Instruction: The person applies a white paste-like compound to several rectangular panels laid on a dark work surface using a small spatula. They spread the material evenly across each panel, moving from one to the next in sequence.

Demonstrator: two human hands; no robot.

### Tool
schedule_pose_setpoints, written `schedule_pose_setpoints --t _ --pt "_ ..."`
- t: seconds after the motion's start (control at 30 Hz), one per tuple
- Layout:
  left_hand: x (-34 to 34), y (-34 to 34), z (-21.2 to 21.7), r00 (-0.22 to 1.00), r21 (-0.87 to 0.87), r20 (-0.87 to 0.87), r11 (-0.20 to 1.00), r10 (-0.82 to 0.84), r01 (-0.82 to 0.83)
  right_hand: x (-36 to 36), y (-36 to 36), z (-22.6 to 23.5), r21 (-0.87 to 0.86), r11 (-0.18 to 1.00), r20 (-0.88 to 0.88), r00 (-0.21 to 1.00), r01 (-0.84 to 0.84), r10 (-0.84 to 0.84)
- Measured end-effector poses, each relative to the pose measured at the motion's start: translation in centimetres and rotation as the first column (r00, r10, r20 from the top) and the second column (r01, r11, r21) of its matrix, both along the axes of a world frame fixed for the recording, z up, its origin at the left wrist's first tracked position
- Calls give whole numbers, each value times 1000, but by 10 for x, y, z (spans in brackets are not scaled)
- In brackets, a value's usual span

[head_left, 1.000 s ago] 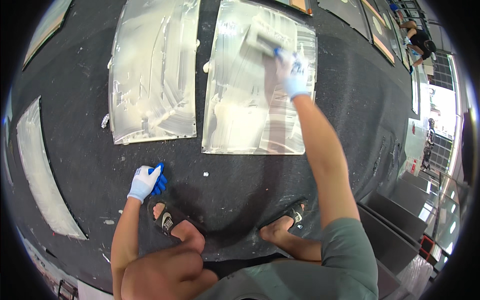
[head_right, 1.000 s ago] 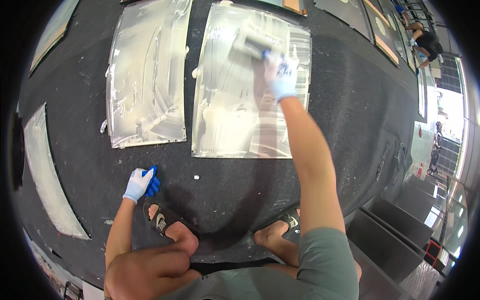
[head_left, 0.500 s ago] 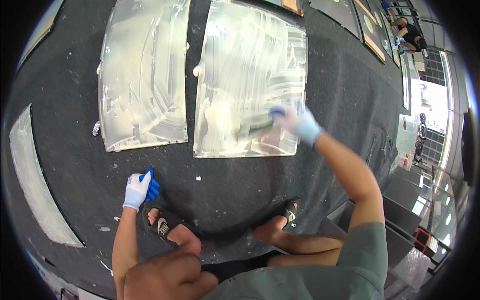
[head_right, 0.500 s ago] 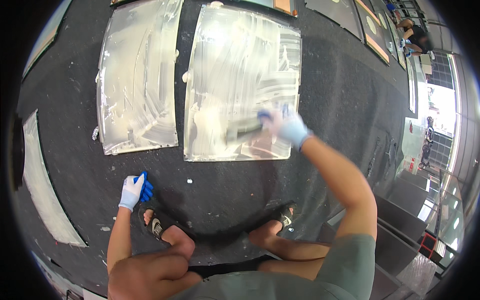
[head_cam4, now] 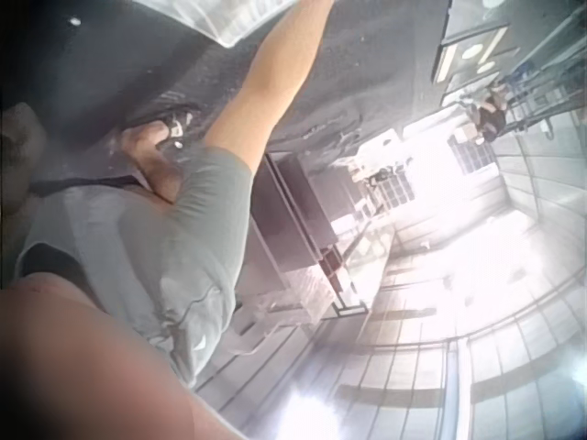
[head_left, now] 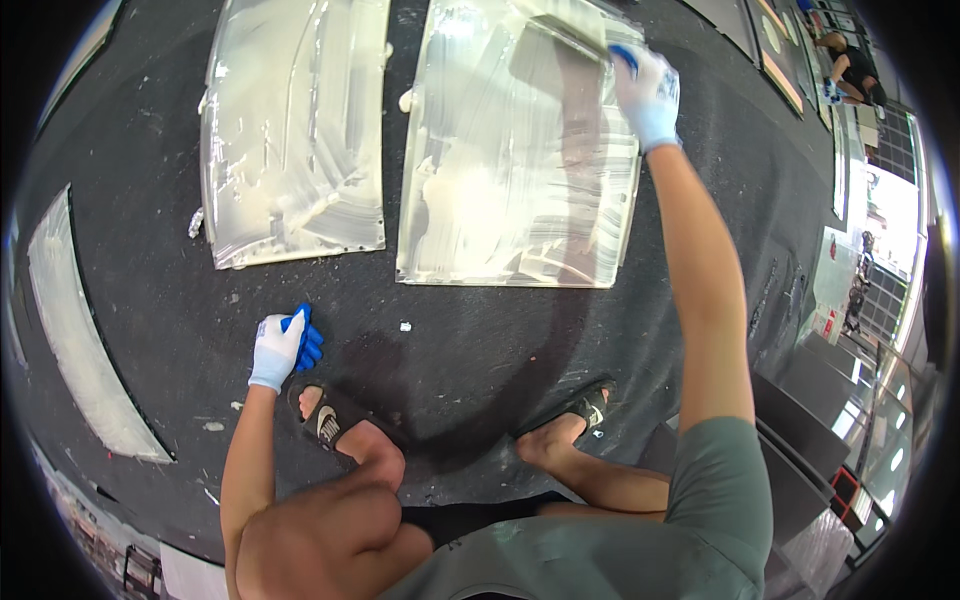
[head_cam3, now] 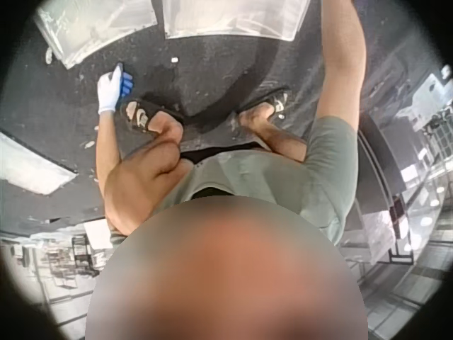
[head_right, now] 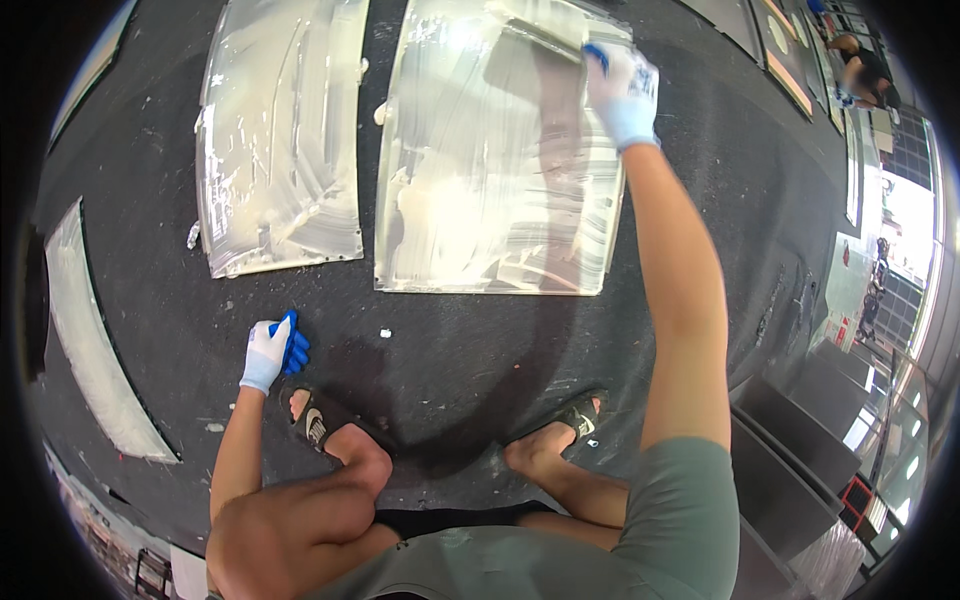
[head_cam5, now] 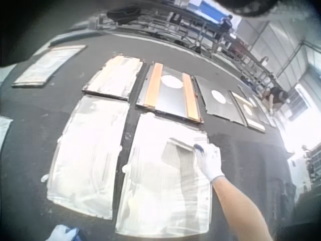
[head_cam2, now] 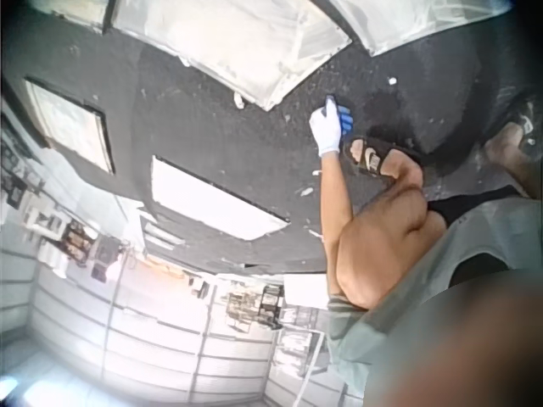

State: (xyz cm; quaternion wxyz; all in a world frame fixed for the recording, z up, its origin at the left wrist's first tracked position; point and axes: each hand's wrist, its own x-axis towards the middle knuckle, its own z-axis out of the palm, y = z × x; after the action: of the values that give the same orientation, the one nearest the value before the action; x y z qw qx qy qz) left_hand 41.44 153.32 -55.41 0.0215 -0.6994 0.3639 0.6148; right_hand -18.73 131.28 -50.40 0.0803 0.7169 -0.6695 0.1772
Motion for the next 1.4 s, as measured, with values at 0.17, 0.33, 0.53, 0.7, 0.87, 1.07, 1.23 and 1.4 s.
schedule_pose_setpoints --t 0.17,0.33,0.53,0.7,0.87,1.07,1.23,1.4 --pt "-4 1 8 999 0 -37 1000 -13 13 80 172 -26 67 985 80 985 -156 151" --pt "12 -18 21 958 192 -286 977 -33 92 129 280 26 368 901 132 972 -229 193" --pt "9 -34 17 955 150 -245 966 -169 209 137 243 69 468 839 221 956 -278 194" --pt "12 -31 19 966 137 -220 976 -136 169 142 156 41 820 534 293 953 -207 -81" --pt "26 -21 28 984 94 -176 994 -37 54 112 35 -2 671 731 217 976 -127 -29" --pt "-3 -24 52 992 -210 -92 976 -86 65 47 -92 6 407 913 66 998 -45 19" --pt "-87 -39 63 876 -760 46 552 -481 343 24 -81 24 299 946 110 980 126 -165" --pt "-167 -112 47 821 -872 444 37 -358 488 39 15 17 258 945 537 783 202 -314"
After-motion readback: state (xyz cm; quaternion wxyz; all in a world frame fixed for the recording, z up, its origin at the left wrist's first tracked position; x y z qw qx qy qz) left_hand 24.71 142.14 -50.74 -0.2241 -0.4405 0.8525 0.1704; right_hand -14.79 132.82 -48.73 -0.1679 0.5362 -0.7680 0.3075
